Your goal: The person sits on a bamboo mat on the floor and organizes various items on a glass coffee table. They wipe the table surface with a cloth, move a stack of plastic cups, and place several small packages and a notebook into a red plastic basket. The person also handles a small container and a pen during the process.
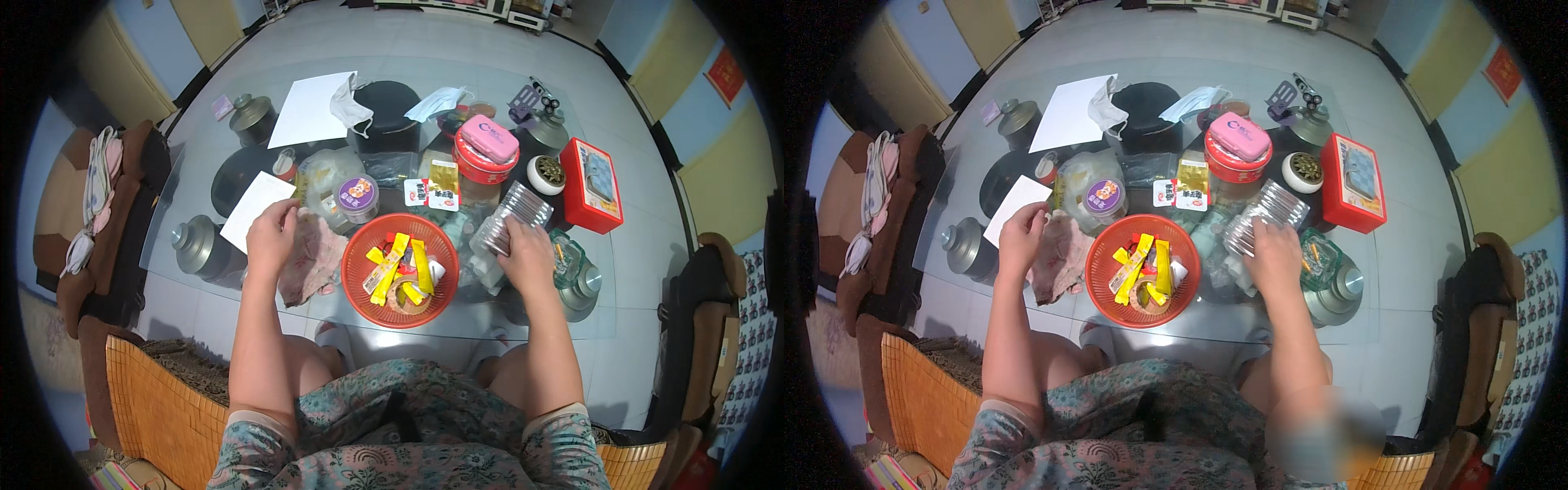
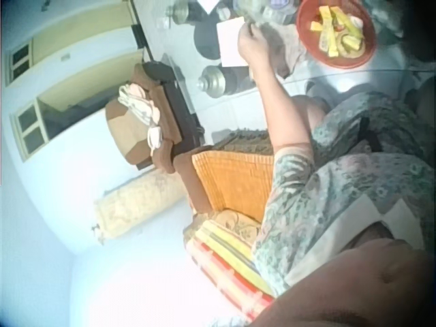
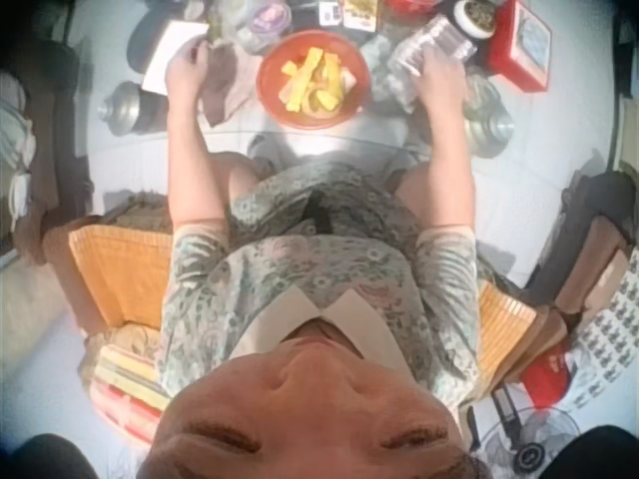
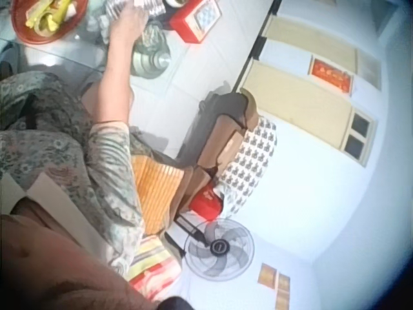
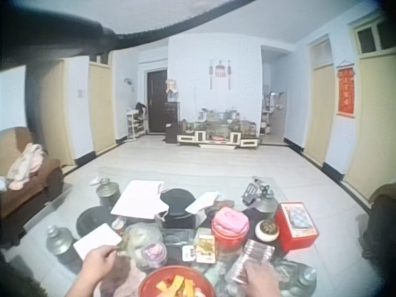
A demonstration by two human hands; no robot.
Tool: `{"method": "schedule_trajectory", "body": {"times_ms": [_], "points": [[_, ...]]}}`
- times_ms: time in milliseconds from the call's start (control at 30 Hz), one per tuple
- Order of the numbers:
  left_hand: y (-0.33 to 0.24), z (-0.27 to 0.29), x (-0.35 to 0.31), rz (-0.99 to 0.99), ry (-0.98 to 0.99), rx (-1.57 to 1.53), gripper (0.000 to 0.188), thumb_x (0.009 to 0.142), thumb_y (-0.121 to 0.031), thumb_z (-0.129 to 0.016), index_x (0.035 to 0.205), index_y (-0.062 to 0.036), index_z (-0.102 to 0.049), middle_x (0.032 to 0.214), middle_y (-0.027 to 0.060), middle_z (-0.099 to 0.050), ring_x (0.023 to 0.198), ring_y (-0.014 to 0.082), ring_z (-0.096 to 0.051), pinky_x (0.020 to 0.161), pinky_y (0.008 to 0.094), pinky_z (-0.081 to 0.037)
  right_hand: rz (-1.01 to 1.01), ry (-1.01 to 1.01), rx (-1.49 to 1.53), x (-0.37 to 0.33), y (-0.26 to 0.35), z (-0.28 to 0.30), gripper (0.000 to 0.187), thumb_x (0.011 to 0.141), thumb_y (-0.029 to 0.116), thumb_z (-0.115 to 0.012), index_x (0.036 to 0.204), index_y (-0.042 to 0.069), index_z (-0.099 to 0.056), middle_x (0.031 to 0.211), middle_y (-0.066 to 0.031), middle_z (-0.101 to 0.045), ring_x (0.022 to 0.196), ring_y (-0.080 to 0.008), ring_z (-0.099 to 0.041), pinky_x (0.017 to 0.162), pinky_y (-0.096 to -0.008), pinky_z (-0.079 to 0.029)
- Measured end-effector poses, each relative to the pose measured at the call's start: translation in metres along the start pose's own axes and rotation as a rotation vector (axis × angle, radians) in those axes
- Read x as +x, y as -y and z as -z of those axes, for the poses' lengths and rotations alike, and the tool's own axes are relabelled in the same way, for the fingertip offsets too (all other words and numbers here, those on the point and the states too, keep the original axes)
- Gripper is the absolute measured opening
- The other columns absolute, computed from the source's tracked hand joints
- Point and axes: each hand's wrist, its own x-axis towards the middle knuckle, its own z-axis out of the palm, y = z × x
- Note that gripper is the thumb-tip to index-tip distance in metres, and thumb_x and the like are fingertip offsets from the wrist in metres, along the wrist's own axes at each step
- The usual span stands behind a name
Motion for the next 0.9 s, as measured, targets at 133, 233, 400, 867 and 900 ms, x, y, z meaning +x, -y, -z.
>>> {"method": "schedule_trajectory", "body": {"times_ms": [133, 233, 400, 867, 900], "points": [[-0.012, -0.005, -0.003, -0.037, -0.006, -0.210, 0.021, 0.092, -0.013, -0.055, 0.108, -0.0050, -0.067, 0.093, 0.0106, -0.070, 0.080, 0.0188, -0.066, 0.072, 0.0288, -0.051, -0.403, 0.010, 0.290, 0.010, 0.024, 0.030, 0.047, 0.069, 0.017, -0.070, 0.113, 0.006, -0.058, 0.099, -0.0154, -0.067, 0.091, -0.0362, -0.064, 0.083, -0.0434, -0.049], [-0.037, -0.015, -0.014, -0.006, 0.100, -0.668, 0.021, 0.096, -0.008, -0.051, 0.110, -0.0004, -0.063, 0.099, 0.0064, -0.068, 0.083, 0.0109, -0.062, 0.072, 0.0232, -0.049, -0.421, -0.237, 0.885, 0.013, 0.009, 0.032, 0.039, 0.076, 0.010, -0.069, 0.111, 0.001, -0.056, 0.100, -0.0116, -0.067, 0.087, -0.0225, -0.065, 0.080, -0.0347, -0.050], [-0.108, -0.033, -0.051, 0.041, 0.680, -0.951, 0.042, 0.094, -0.007, -0.053, 0.135, -0.0029, -0.044, 0.126, 0.0096, -0.056, 0.113, 0.0172, -0.057, 0.091, 0.0299, -0.048, -0.324, -0.229, 1.611, 0.003, 0.018, 0.040, 0.040, 0.078, 0.004, -0.070, 0.115, 0.001, -0.054, 0.106, -0.0060, -0.063, 0.095, -0.0142, -0.060, 0.086, -0.0292, -0.047], [-0.146, -0.071, -0.075, 0.359, 0.790, -1.898, 0.060, 0.094, -0.041, -0.051, 0.137, -0.0025, -0.035, 0.126, 0.0134, -0.053, 0.117, 0.0251, -0.054, 0.103, 0.0410, -0.042, 0.496, -0.450, 0.619, -0.028, 0.081, 0.036, 0.079, 0.061, 0.032, -0.080, 0.129, 0.007, -0.048, 0.112, -0.0101, -0.053, 0.103, -0.0285, -0.053, 0.101, -0.0531, -0.033], [-0.144, -0.072, -0.070, 0.384, 0.822, -1.955, 0.054, 0.093, -0.035, -0.049, 0.135, -0.0020, -0.038, 0.123, 0.0148, -0.056, 0.112, 0.0261, -0.057, 0.099, 0.0416, -0.045, 0.504, -0.352, 0.661, -0.031, 0.081, 0.035, 0.087, 0.061, 0.035, -0.080, 0.134, 0.006, -0.044, 0.118, -0.0105, -0.047, 0.111, -0.0283, -0.047, 0.104, -0.0561, -0.027]]}}
